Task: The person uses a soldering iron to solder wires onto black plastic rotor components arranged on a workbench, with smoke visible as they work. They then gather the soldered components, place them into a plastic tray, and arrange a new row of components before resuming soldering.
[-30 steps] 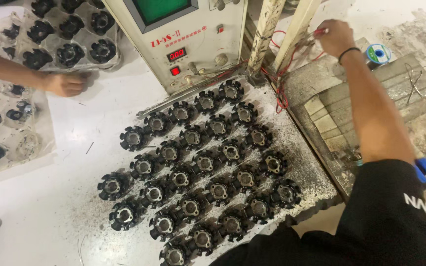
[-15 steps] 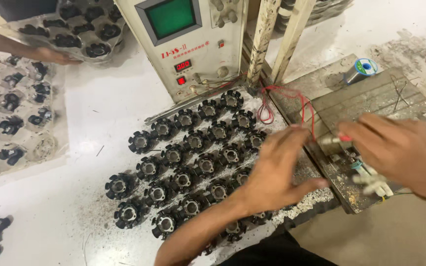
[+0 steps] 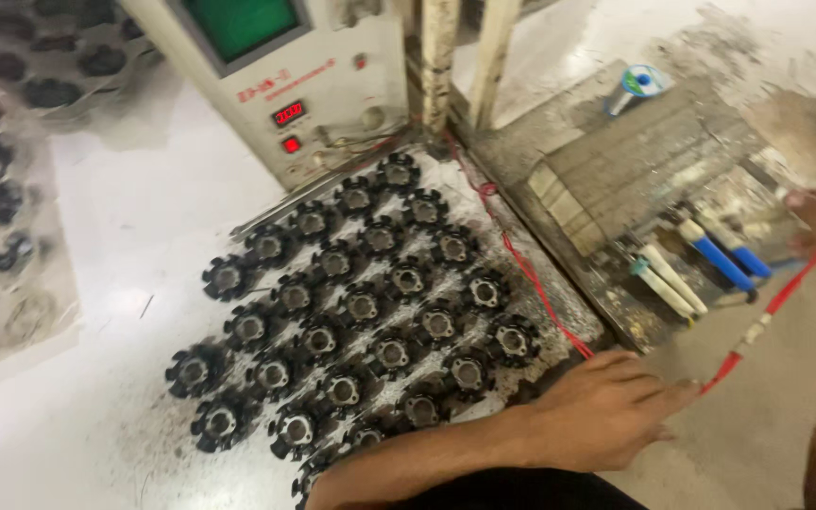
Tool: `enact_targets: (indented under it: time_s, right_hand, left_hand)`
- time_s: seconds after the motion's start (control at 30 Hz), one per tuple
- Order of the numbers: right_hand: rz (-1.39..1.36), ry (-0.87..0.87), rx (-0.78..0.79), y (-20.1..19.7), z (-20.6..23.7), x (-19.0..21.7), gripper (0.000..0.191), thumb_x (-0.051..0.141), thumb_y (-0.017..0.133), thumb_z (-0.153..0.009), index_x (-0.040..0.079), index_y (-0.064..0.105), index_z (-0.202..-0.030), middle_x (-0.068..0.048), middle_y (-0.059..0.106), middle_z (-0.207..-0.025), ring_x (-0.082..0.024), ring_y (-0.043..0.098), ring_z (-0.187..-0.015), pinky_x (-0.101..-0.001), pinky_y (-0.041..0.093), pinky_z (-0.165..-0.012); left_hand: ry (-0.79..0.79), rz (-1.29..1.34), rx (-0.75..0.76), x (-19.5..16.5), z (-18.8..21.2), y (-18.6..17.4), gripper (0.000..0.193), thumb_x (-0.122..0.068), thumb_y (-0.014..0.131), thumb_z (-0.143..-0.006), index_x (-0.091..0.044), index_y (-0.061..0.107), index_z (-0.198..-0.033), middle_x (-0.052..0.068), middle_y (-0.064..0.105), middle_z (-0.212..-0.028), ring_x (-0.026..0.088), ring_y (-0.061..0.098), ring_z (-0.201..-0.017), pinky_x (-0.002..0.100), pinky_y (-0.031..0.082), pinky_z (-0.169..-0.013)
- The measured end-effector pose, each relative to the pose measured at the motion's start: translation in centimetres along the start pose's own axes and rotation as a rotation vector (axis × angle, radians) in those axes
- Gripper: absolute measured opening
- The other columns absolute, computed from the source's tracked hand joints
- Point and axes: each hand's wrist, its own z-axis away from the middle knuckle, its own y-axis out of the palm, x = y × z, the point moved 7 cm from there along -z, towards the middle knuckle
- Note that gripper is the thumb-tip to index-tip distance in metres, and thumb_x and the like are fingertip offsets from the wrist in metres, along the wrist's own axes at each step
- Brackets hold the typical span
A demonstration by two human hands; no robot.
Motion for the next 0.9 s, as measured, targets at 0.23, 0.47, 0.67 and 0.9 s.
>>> enact_targets:
  time_s: [0.23, 0.47, 0.67, 0.9]
  right_hand:
    - [-0.340, -0.066, 0.174, 4.2, 6.2, 10.2, 0.022, 0.002, 0.074, -0.098, 0.000, 0.070, -0.120, -0.010, 0.072, -0.101, -0.017, 0.070, -0.082, -0.0278, 0.057, -0.070]
    - [0.314, -0.363, 0.693, 19.1, 9.8, 14.5, 0.027, 0.001, 0.073, -0.083, 0.003, 0.073, -0.110, -0.014, 0.072, -0.101, -0.030, 0.069, -0.085, -0.0374, 0.054, -0.072]
    - [-0.146, 0.136, 0.547, 18.3, 12.7, 11.0, 0.021, 0.011, 0.081, -0.086, 0.002, 0.074, -0.104, -0.007, 0.074, -0.090, -0.011, 0.067, -0.073, -0.0261, 0.050, -0.061]
    - [-0.240, 0.323, 0.512, 22.8, 17.4, 7.4, 0.015, 0.008, 0.080, -0.089, 0.002, 0.074, -0.102, -0.005, 0.073, -0.084, -0.008, 0.064, -0.065, -0.0230, 0.048, -0.056]
  left_hand:
    - [-0.185, -0.099, -0.101, 0.3, 8.0, -7.9, 0.040, -0.014, 0.079, -0.092, 0.000, 0.068, -0.127, 0.014, 0.070, -0.127, 0.031, 0.069, -0.119, 0.043, 0.057, -0.102]
    - [-0.980, -0.657, -0.693, -1.7, 27.0, -19.7, 0.021, -0.001, 0.070, -0.096, -0.003, 0.074, -0.116, 0.014, 0.075, -0.116, 0.020, 0.073, -0.099, 0.030, 0.057, -0.070]
    - [-1.579, -1.121, -0.947, -4.6, 44.0, -20.1, 0.016, -0.002, 0.066, -0.113, 0.006, 0.070, -0.126, 0.025, 0.069, -0.124, 0.029, 0.070, -0.102, 0.036, 0.058, -0.073]
    - [-1.998, -1.171, -0.597, -0.5, 54.4, -15.7, 0.089, -0.065, 0.037, -0.111, 0.008, 0.029, -0.161, 0.043, 0.025, -0.157, 0.057, 0.023, -0.145, 0.070, 0.023, -0.110]
